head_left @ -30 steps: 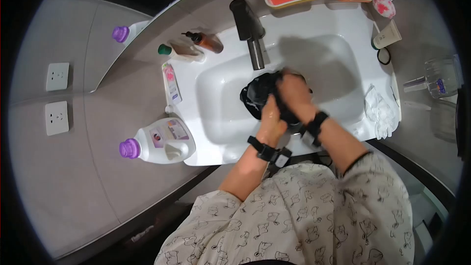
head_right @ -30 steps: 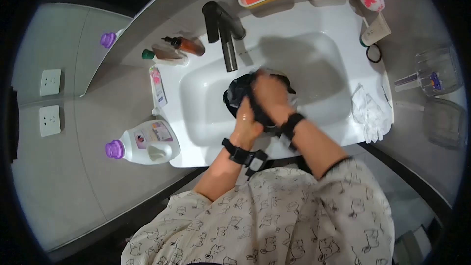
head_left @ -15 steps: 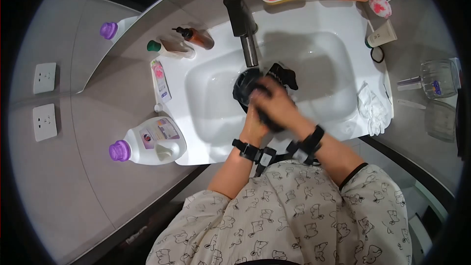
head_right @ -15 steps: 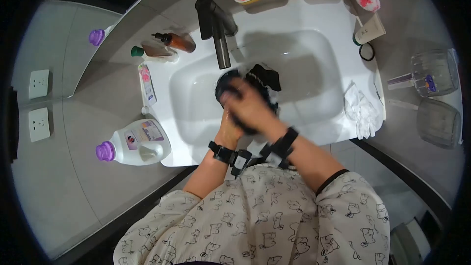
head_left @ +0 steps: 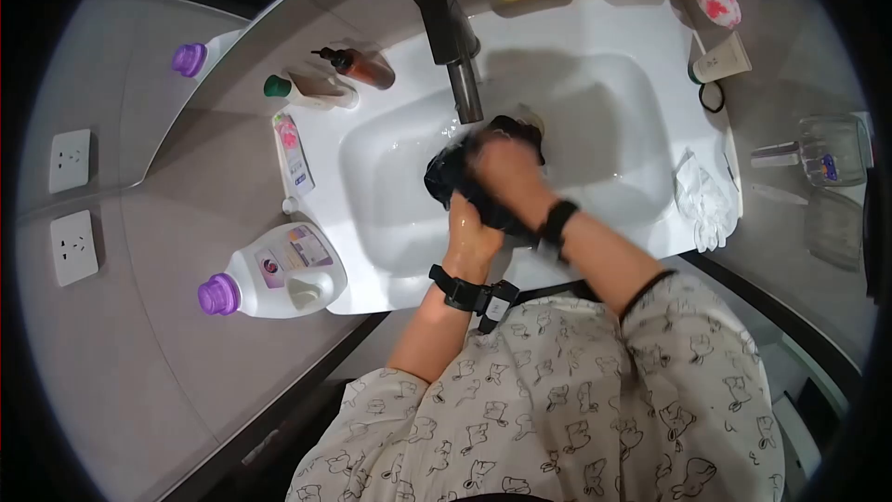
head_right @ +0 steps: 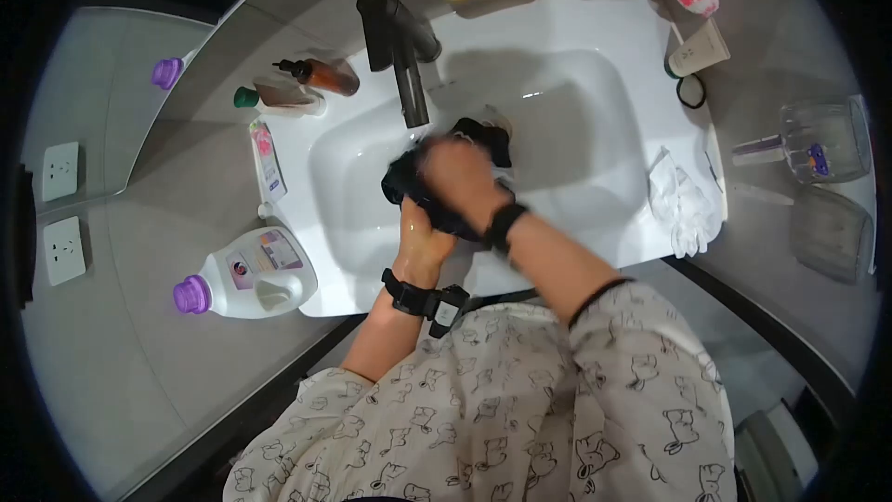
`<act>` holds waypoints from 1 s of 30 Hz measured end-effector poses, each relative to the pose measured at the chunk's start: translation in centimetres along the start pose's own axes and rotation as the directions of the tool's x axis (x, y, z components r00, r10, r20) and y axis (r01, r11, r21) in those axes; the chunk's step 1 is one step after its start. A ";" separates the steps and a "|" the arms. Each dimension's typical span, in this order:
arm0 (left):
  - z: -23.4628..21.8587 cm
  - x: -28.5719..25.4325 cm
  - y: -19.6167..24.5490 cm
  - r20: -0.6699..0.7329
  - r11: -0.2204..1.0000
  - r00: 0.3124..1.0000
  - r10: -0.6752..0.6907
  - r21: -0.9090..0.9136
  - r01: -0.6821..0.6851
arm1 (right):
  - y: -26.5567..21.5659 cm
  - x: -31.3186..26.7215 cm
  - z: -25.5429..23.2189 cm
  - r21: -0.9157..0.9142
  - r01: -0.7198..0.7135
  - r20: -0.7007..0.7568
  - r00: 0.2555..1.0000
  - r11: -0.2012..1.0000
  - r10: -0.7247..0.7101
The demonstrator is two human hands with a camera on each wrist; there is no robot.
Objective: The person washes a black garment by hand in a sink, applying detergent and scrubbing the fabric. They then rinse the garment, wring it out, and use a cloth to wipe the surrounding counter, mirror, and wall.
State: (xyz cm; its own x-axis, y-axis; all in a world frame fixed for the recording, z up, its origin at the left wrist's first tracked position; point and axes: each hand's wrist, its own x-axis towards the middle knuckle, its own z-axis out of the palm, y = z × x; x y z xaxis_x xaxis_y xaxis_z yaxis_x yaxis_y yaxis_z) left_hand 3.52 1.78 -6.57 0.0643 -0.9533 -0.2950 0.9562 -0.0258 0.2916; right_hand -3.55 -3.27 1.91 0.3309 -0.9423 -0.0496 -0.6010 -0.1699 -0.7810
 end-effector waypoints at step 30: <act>4.0 -1.9 3.2 -0.390 0.924 0.898 -0.204 0.226 0.308 | 4.8 1.4 1.6 -0.123 -0.118 -0.023 0.993 0.985 0.116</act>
State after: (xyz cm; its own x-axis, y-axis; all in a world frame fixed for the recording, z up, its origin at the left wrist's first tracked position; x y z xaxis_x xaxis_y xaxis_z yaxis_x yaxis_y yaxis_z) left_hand 5.31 2.34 -1.39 -0.0263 -0.7336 -0.6791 0.8388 -0.3857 0.3842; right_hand -4.78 -4.96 -2.94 0.2423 -0.9620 -0.1261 -0.7210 -0.0915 -0.6868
